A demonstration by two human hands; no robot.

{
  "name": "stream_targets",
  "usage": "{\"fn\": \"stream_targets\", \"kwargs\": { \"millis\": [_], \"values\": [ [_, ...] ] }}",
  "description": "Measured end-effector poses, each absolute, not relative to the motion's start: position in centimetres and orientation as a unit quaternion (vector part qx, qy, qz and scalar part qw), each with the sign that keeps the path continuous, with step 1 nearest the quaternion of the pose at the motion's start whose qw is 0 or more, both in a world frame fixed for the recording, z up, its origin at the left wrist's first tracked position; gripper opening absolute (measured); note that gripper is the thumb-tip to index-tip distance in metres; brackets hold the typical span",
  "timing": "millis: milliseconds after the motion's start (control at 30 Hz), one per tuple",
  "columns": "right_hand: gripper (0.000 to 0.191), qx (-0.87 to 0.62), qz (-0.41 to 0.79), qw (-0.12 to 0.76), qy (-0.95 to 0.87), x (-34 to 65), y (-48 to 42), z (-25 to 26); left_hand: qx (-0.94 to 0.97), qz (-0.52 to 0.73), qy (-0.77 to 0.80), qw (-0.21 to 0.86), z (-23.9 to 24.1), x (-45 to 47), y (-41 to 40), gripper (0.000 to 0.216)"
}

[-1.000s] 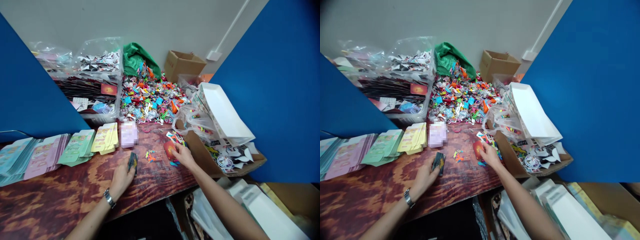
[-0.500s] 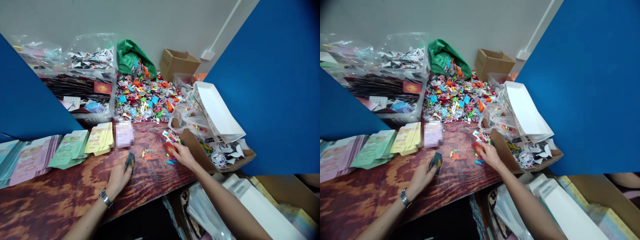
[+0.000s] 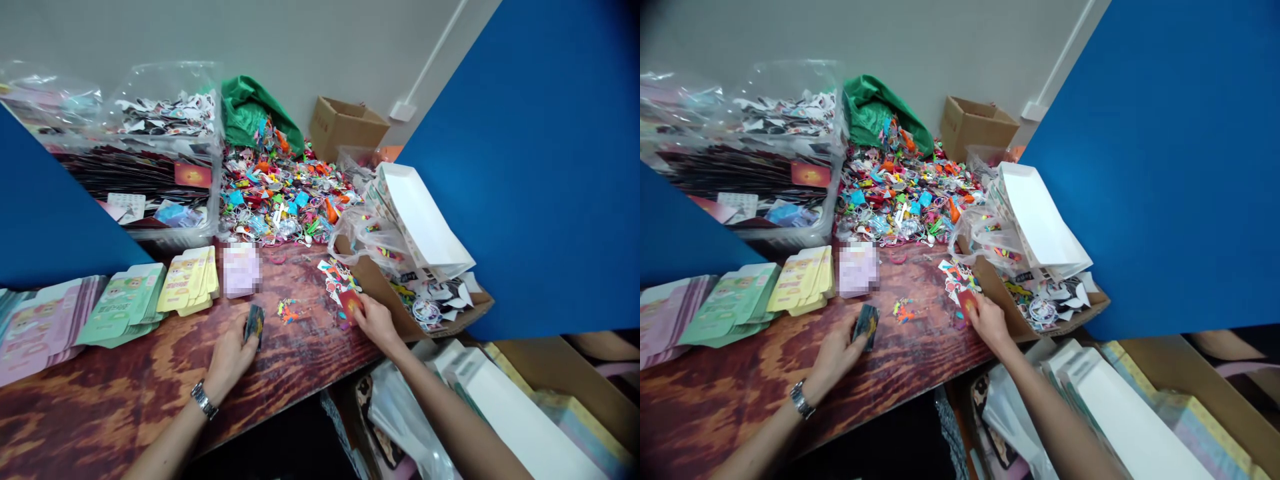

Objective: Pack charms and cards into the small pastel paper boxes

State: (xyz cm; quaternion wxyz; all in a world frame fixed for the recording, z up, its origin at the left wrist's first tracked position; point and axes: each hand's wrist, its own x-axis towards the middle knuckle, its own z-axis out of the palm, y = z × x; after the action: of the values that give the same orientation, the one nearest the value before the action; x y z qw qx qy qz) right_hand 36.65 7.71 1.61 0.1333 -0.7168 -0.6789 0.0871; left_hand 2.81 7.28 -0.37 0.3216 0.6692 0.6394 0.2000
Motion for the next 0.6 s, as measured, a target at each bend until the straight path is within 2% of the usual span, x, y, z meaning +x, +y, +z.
{"fn": "stream_targets", "kwargs": {
  "millis": [100,267,600],
  "values": [
    [0.029,-0.722,0.077,0.148,-0.672,37.0,7.7,2.4,0.669,0.207,0.639,0.318,-0.5,2.9,7.4,0.036],
    [0.027,-0.716,0.124,0.156,-0.669,36.0,7.3,3.4,0.675,0.221,0.624,0.326,-0.9,3.2,7.5,0.037],
    [0.025,-0.736,0.196,0.157,-0.629,36.3,6.0,1.8,0.667,0.221,0.631,0.329,-0.9,3.1,7.6,0.039]
  ]
}}
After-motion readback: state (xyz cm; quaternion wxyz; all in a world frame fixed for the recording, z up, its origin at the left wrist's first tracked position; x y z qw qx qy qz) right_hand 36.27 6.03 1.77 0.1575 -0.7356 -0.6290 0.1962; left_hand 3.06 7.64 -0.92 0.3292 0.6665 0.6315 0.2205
